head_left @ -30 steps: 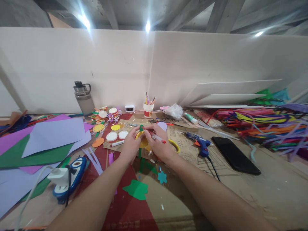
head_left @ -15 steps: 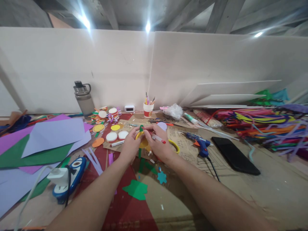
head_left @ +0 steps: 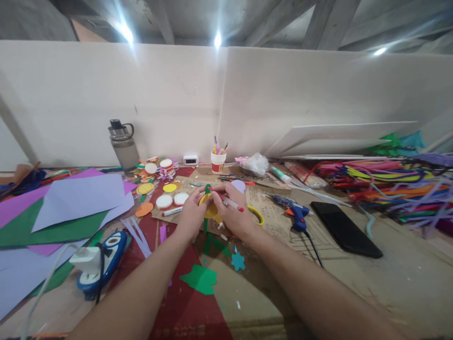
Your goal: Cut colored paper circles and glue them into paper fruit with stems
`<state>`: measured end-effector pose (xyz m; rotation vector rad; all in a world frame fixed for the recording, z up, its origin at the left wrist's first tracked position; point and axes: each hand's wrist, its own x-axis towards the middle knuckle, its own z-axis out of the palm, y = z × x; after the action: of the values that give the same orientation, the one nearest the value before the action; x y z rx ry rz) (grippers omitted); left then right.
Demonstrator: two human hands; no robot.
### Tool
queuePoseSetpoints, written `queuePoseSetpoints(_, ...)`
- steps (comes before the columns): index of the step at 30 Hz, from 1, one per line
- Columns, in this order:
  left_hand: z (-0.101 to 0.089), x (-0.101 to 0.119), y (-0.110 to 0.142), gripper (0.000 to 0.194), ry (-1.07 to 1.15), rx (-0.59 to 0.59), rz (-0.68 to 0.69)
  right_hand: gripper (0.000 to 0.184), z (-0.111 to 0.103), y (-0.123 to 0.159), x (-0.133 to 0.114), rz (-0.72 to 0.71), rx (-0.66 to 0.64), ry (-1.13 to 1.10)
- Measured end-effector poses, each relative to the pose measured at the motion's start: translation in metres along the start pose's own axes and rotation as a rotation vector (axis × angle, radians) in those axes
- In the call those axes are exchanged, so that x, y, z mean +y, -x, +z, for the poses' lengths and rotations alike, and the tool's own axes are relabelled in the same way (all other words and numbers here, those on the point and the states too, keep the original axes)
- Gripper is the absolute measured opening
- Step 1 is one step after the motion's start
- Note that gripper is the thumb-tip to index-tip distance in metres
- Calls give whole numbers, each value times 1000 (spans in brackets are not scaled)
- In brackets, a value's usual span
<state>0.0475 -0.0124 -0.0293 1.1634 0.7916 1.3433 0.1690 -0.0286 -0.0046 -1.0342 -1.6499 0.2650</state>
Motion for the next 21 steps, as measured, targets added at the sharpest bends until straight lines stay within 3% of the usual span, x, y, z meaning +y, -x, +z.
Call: queuePoseSetpoints(21, 0, 3, 2, 50, 12, 4, -45, 13, -4, -1, -2, -8, 27, 46)
